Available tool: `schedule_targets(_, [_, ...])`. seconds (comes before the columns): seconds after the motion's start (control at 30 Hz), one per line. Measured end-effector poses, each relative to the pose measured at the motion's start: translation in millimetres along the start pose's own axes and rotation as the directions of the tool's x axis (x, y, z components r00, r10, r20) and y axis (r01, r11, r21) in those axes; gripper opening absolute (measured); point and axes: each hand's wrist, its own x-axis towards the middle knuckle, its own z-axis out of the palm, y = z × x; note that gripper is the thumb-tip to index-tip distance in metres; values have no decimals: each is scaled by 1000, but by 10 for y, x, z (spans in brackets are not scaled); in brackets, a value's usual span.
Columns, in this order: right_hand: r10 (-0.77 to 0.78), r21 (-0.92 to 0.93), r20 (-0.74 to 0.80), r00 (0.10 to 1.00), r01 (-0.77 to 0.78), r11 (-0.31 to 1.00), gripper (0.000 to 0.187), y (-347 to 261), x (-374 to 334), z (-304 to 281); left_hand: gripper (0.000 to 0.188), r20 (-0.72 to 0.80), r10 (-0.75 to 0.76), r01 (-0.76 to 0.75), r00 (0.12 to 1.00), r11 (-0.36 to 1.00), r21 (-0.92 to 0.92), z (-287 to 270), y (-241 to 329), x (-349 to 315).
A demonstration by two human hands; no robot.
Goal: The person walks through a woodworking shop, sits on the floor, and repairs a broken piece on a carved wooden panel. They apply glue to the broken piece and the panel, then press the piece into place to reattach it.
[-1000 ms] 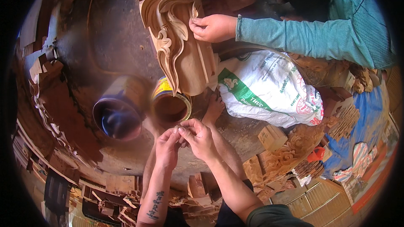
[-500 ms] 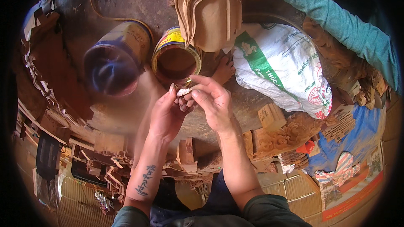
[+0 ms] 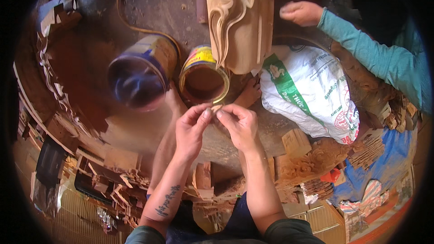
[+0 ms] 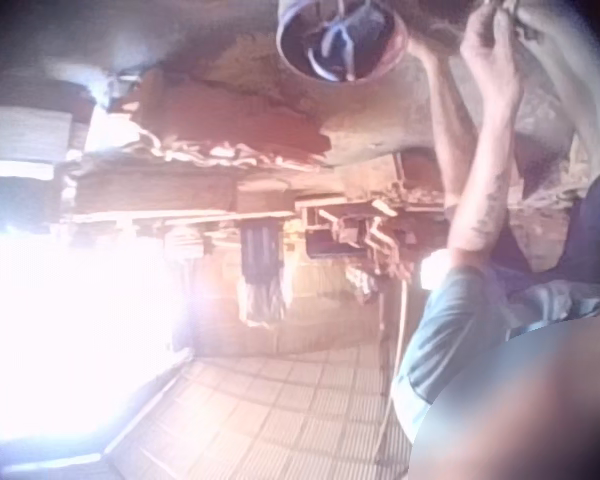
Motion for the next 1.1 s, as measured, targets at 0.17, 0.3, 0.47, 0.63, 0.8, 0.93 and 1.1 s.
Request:
schedule_targets(0.17, [113, 119, 27, 993, -116, 986, 14, 35, 109, -61, 26, 40, 11, -19, 999, 978, 208, -14, 68, 45])
schedule_targets(0.3, [185, -15, 56, 981, -184, 983, 14, 28, 113, -62, 29, 75, 71, -98, 995, 887, 450, -87, 69, -4])
schedule_targets(0.47, [18, -270, -149, 989, -58, 961, 13, -55, 63, 60, 37, 87, 159, -172, 983, 657, 734, 18, 64, 5])
schedule_targets(0.63, [66, 29, -292, 954, -60, 998, 14, 72, 79, 123, 32, 17, -42, 35, 999, 957, 286, 36, -55, 72])
schedule_targets(0.8, [137, 266, -140, 981, -97, 959, 13, 1, 81, 55, 37, 55, -177, 178, 983, 984, -4, -71, -87, 69])
schedule_targets(0.93, [72, 276, -85, 994, -46, 960, 13, 5, 89, 60, 31, 60, -164, 170, 985, 977, -126, -58, -68, 86])
schedule_targets(1.1, [69, 224, -50, 996, -56, 973, 13, -9, 114, 18, 30, 61, -139, 135, 988, 989, 59, -84, -33, 80])
